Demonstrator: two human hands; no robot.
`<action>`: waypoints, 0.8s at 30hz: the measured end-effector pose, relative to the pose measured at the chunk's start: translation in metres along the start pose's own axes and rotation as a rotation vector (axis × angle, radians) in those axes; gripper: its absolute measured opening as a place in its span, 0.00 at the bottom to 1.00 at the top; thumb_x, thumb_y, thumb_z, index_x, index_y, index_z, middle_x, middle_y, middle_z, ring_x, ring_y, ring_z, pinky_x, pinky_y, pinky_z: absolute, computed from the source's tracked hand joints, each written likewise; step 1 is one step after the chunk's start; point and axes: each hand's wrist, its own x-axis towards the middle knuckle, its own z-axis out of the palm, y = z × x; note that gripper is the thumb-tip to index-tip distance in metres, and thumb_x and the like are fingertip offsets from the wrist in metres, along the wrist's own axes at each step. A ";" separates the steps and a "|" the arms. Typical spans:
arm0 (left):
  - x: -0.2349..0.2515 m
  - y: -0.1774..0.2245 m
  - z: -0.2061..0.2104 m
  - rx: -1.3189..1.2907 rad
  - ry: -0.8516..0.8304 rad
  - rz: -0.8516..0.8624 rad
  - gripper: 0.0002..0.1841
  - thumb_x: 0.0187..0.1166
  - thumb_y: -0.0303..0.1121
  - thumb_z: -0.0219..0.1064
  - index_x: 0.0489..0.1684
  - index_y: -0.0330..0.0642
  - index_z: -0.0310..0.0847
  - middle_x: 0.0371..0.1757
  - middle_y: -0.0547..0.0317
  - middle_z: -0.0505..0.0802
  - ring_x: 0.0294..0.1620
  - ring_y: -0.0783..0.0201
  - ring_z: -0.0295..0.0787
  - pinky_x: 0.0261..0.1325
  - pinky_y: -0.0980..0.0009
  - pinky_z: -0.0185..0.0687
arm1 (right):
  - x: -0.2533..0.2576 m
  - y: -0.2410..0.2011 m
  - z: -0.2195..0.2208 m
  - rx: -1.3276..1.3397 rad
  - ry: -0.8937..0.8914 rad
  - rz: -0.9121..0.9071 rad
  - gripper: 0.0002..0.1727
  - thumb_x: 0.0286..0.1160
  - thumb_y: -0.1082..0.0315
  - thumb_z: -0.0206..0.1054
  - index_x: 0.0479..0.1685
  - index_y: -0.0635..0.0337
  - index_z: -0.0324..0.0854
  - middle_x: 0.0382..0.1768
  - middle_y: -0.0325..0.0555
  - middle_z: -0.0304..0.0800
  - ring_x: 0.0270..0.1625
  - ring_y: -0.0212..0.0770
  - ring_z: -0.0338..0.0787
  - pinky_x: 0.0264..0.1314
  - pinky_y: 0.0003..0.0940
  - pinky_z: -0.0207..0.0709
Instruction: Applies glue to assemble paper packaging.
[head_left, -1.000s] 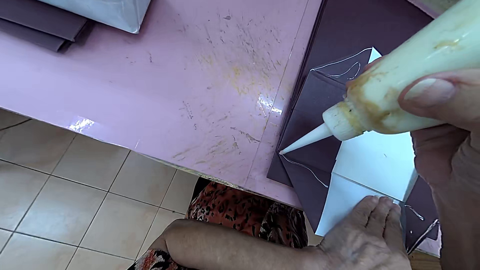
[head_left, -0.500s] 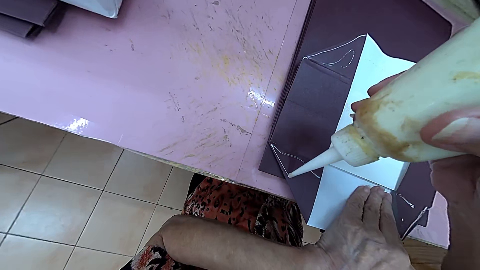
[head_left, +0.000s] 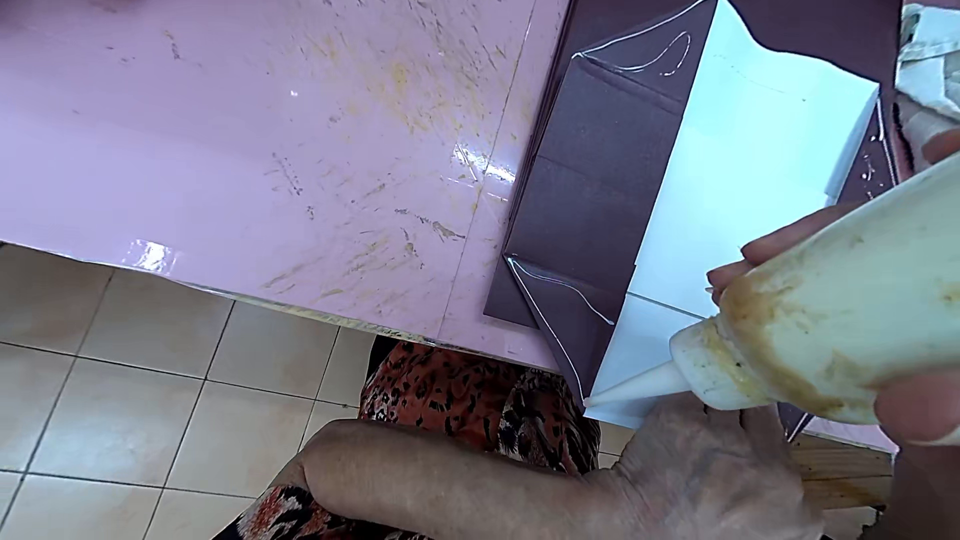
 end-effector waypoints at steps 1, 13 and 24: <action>-0.001 -0.001 0.000 -0.006 0.002 0.008 0.13 0.76 0.24 0.60 0.39 0.34 0.94 0.47 0.47 0.97 0.52 0.56 0.96 0.57 0.68 0.84 | -0.003 0.002 -0.001 0.026 0.010 -0.001 0.64 0.37 0.50 0.94 0.80 0.65 0.59 0.55 0.50 0.90 0.51 0.49 0.96 0.48 0.42 0.95; -0.006 -0.014 0.004 0.100 -0.129 0.158 0.19 0.84 0.20 0.50 0.66 0.25 0.83 0.74 0.34 0.84 0.81 0.44 0.78 0.83 0.56 0.67 | -0.085 0.018 -0.067 0.365 0.524 -0.068 0.34 0.58 0.51 0.82 0.63 0.57 0.76 0.50 0.49 0.93 0.51 0.46 0.95 0.55 0.40 0.91; -0.005 -0.017 -0.002 0.105 -0.165 0.178 0.21 0.84 0.23 0.51 0.71 0.22 0.78 0.76 0.32 0.82 0.82 0.43 0.76 0.85 0.55 0.64 | -0.136 0.033 -0.060 0.226 0.776 -0.003 0.43 0.37 0.58 0.91 0.61 0.56 0.75 0.44 0.46 0.94 0.45 0.46 0.96 0.47 0.42 0.93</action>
